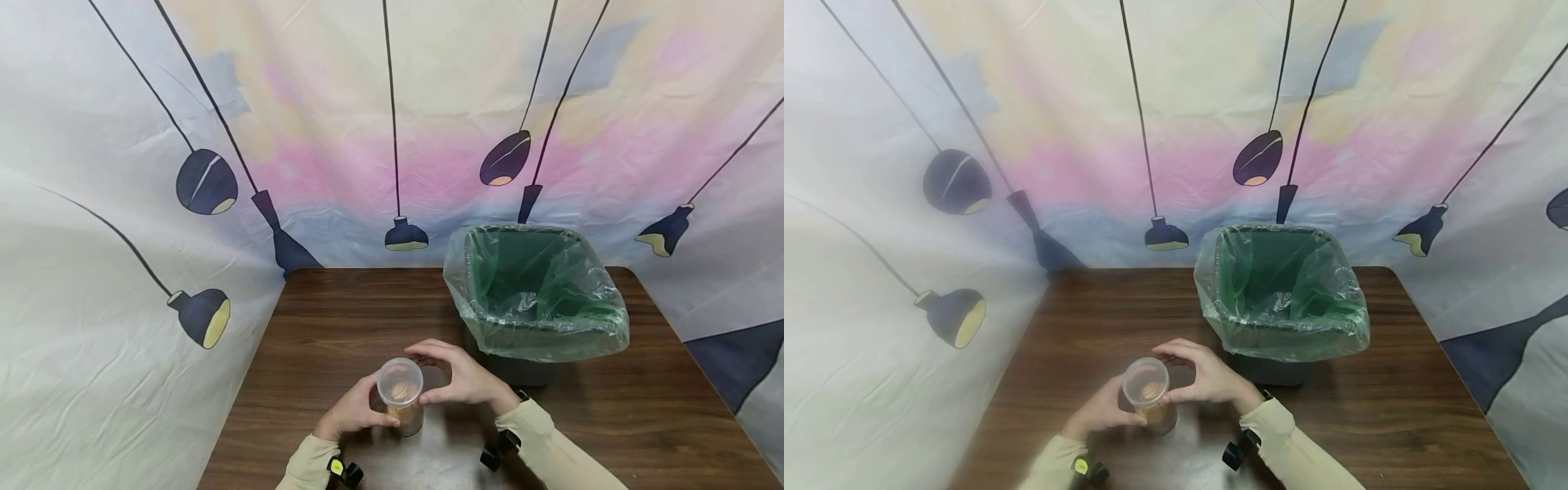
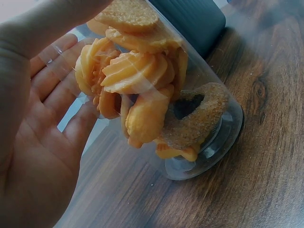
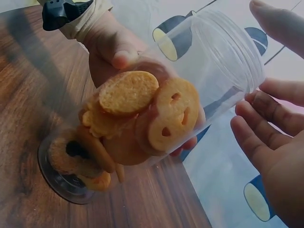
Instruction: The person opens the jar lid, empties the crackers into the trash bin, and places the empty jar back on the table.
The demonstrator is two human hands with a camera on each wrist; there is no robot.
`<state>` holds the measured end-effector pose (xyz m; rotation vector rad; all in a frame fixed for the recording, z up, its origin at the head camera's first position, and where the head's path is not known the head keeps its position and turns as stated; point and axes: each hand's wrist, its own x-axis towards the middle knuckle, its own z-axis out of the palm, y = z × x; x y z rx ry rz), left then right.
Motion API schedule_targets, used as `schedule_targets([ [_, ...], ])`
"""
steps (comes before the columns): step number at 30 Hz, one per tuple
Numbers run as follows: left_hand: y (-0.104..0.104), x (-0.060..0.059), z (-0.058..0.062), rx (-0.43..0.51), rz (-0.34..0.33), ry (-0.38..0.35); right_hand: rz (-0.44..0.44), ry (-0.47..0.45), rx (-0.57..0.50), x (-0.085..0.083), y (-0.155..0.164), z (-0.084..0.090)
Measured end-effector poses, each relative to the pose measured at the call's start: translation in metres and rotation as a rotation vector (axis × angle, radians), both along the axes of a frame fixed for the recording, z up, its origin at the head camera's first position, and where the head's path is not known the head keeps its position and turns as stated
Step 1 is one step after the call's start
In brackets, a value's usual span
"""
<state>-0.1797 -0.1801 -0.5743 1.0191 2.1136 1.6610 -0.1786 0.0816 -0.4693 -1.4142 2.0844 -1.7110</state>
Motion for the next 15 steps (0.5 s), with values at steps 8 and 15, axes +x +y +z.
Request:
schedule_targets([
  [8, 0.000, 0.001, 0.001, 0.015, -0.013, -0.005, -0.064, 0.028, 0.001, 0.004, -0.001, -0.003],
  [15, 0.000, 0.001, 0.002, -0.010, 0.010, -0.001, -0.082, 0.053, -0.010, 0.003, -0.002, -0.011],
])
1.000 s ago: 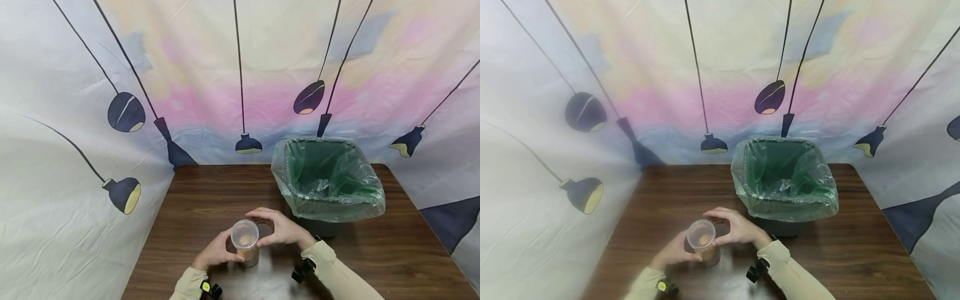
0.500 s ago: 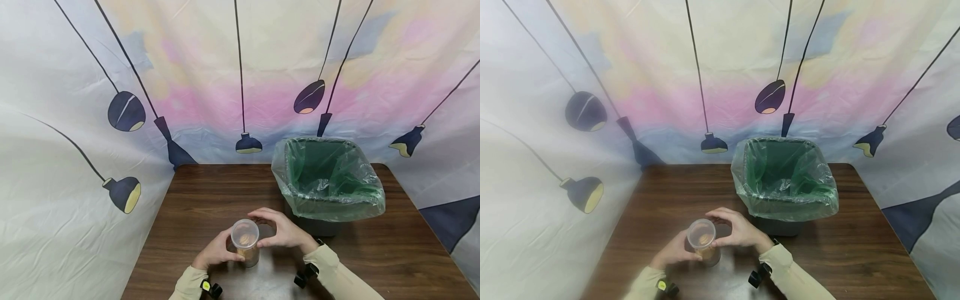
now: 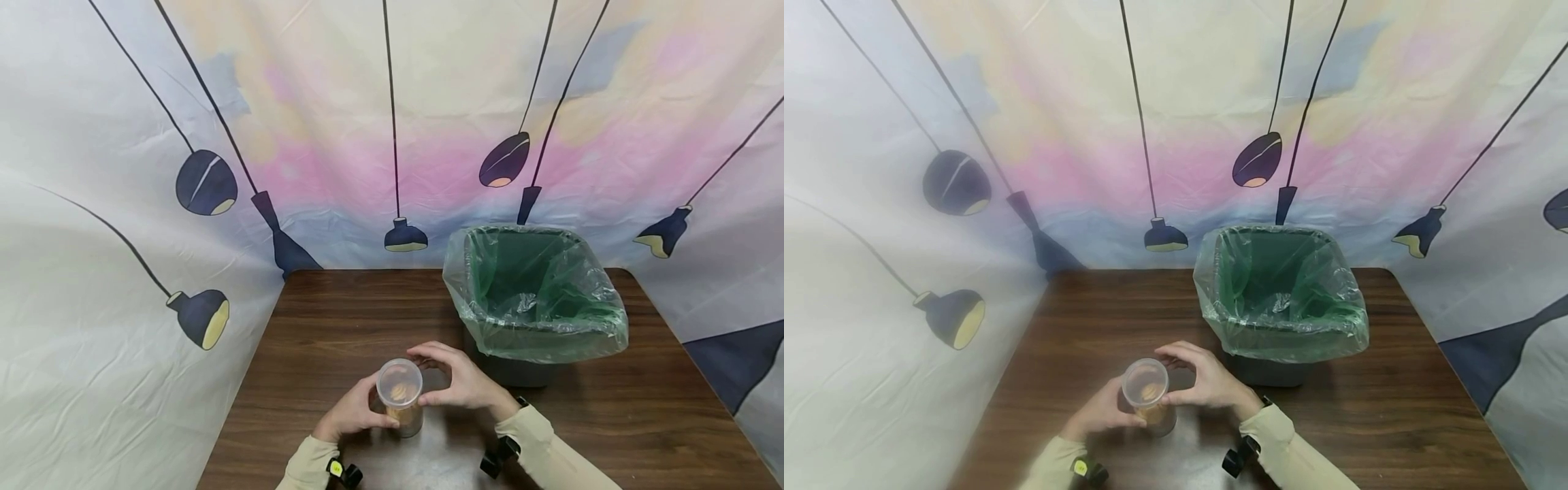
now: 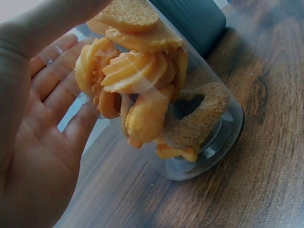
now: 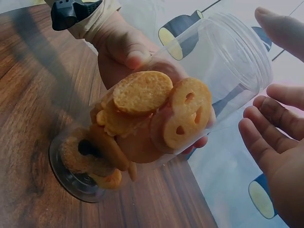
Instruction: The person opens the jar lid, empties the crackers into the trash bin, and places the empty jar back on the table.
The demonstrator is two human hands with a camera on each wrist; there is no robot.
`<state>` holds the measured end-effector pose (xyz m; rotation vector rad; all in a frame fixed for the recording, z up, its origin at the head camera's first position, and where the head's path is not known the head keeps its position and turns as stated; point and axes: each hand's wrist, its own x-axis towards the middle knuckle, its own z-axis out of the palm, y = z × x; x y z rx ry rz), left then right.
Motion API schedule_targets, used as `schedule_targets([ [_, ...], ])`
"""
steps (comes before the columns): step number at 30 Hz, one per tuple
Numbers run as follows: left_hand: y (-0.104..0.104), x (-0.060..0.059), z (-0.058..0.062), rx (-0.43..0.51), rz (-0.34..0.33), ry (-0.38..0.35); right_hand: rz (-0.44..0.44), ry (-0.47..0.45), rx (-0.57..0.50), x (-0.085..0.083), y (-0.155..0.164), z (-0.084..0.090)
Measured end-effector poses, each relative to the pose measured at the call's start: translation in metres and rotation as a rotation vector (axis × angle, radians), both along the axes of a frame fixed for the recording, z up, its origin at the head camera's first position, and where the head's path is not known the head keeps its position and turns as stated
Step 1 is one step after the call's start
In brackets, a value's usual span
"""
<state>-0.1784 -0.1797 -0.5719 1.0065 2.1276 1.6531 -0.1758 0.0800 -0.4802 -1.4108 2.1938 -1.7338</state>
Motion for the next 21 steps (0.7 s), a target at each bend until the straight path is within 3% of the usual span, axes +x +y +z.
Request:
schedule_targets([
  [6, 0.002, 0.007, 0.018, -0.005, -0.001, 0.015, -0.006, 0.000, -0.022, -0.006, 0.000, -0.025],
  [11, 0.003, 0.010, 0.028, 0.001, -0.003, 0.024, 0.002, -0.027, -0.019, -0.006, 0.001, -0.029],
  [14, 0.004, 0.009, 0.027, 0.005, 0.000, 0.032, -0.001, -0.039, -0.021, -0.005, 0.001, -0.027],
  [21, 0.001, 0.002, 0.003, -0.020, 0.026, 0.030, 0.001, -0.030, -0.031, 0.002, 0.000, -0.014],
])
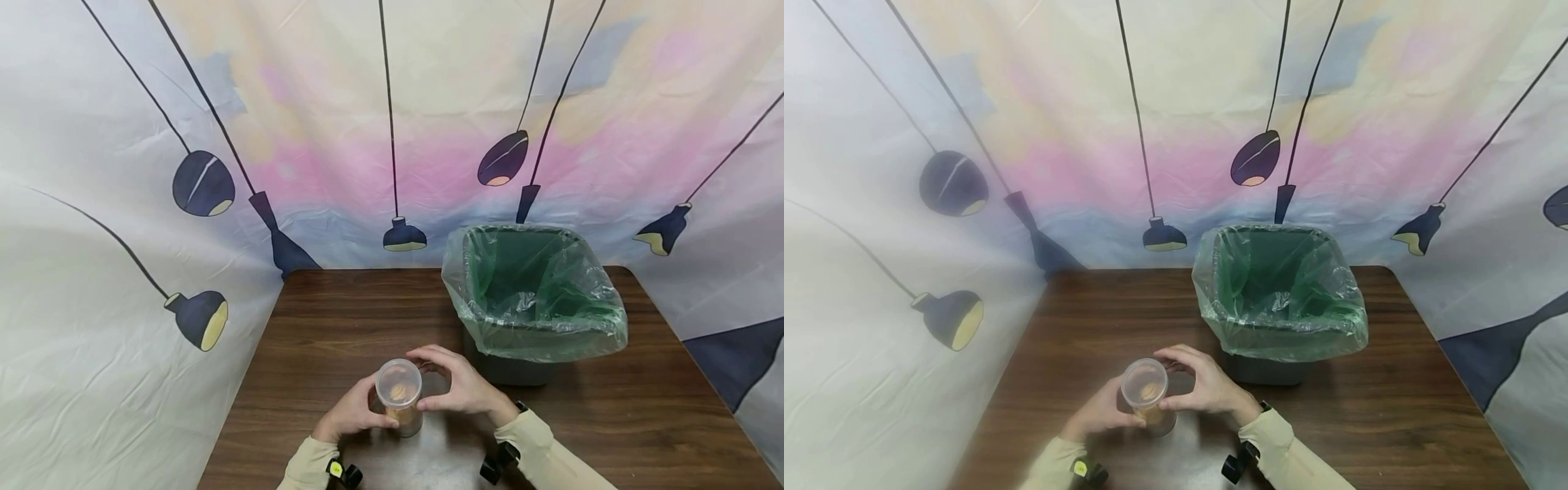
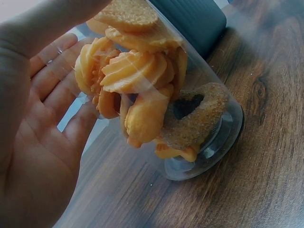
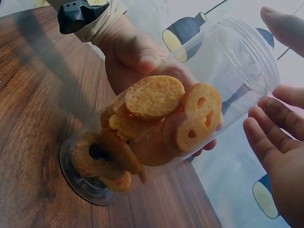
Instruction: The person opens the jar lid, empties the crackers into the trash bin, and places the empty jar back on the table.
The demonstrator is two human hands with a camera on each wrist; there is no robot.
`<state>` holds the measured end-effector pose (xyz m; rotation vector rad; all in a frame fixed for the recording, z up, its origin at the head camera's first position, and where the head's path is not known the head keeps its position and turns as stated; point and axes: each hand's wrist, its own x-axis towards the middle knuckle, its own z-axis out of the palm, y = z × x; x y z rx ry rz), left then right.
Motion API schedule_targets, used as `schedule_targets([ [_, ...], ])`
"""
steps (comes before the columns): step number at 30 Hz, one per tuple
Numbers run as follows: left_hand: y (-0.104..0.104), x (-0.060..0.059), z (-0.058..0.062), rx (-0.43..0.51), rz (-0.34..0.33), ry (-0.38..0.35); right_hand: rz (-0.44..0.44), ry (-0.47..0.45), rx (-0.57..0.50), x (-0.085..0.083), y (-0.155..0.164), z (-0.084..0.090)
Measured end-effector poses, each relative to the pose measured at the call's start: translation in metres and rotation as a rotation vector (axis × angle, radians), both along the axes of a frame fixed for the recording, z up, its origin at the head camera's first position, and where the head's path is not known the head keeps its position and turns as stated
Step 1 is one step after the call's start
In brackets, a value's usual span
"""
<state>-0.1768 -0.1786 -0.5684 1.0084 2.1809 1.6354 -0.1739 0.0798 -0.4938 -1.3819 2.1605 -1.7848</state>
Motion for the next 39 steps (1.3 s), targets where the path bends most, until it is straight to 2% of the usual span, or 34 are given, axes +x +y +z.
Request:
schedule_targets([
  [4, -0.001, -0.001, -0.002, 0.000, -0.003, 0.002, 0.010, -0.001, -0.017, 0.001, 0.000, 0.001],
  [8, 0.000, -0.001, -0.001, -0.006, 0.000, 0.004, -0.015, 0.009, -0.018, -0.002, 0.000, -0.010],
  [10, 0.000, 0.000, 0.002, -0.006, 0.004, 0.007, -0.032, 0.018, -0.020, -0.001, -0.001, -0.013],
  [13, 0.002, 0.003, 0.012, 0.004, -0.001, 0.002, -0.057, 0.037, -0.030, 0.001, -0.003, -0.015],
  [17, 0.003, 0.007, 0.025, 0.011, -0.011, -0.006, -0.084, 0.036, -0.046, 0.009, -0.007, -0.006],
  [21, 0.003, 0.008, 0.027, 0.008, -0.013, -0.007, -0.093, 0.014, -0.045, 0.014, -0.009, 0.003],
  [28, 0.002, 0.007, 0.025, 0.006, -0.018, -0.022, -0.149, 0.031, -0.048, 0.009, -0.013, -0.023],
  [32, 0.002, 0.007, 0.026, 0.016, -0.023, -0.043, -0.193, 0.058, -0.062, 0.009, -0.017, -0.029],
  [39, 0.002, 0.009, 0.026, 0.020, -0.028, -0.055, -0.266, 0.101, -0.072, 0.028, -0.024, 0.007],
])
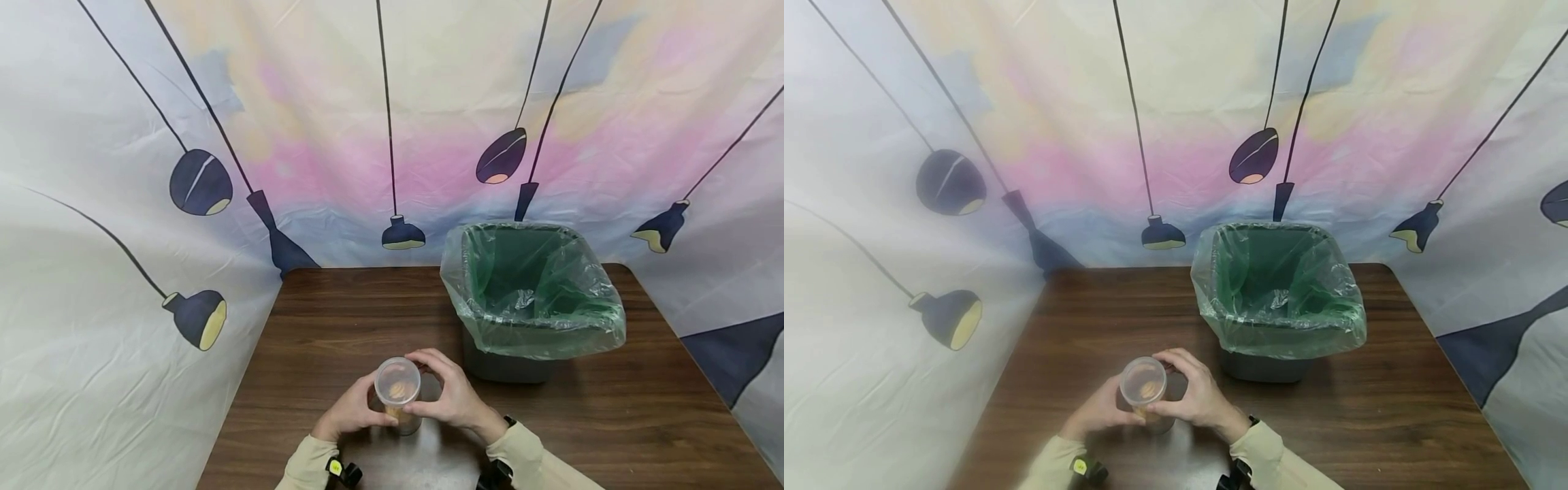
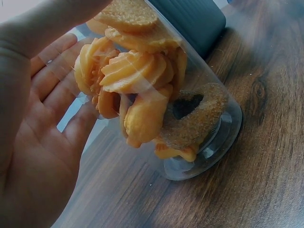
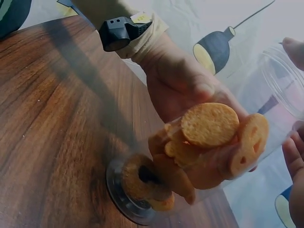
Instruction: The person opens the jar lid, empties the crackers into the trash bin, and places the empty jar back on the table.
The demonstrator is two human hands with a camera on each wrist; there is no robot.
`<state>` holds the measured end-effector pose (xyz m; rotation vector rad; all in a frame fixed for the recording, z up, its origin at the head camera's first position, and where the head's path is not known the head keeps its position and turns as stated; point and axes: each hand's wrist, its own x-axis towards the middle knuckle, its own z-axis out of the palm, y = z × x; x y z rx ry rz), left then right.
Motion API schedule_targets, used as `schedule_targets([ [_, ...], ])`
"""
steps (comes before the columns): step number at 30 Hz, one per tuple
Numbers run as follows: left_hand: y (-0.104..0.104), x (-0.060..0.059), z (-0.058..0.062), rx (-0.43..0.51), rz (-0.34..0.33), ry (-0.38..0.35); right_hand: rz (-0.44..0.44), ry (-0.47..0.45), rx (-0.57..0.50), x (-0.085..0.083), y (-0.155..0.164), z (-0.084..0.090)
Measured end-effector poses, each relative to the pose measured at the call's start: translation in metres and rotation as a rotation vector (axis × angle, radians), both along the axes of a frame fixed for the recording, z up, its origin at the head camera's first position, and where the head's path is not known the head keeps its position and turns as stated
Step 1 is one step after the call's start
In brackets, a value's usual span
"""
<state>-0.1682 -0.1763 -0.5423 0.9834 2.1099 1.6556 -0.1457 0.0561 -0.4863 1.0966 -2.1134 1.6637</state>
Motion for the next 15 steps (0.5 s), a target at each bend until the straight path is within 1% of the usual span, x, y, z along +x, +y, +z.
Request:
schedule_targets([
  [7, 0.0003, -0.0014, 0.0001, -0.011, -0.001, 0.026, -0.071, 0.023, -0.003, 0.0028, -0.0053, 0.0000],
  [13, -0.0007, -0.0011, -0.0018, -0.024, 0.005, 0.044, -0.092, 0.029, 0.006, 0.0042, -0.0073, 0.0007],
  [15, -0.0008, -0.0012, -0.0019, -0.019, 0.005, 0.032, -0.096, 0.034, 0.008, 0.0043, -0.0079, 0.0013],
])
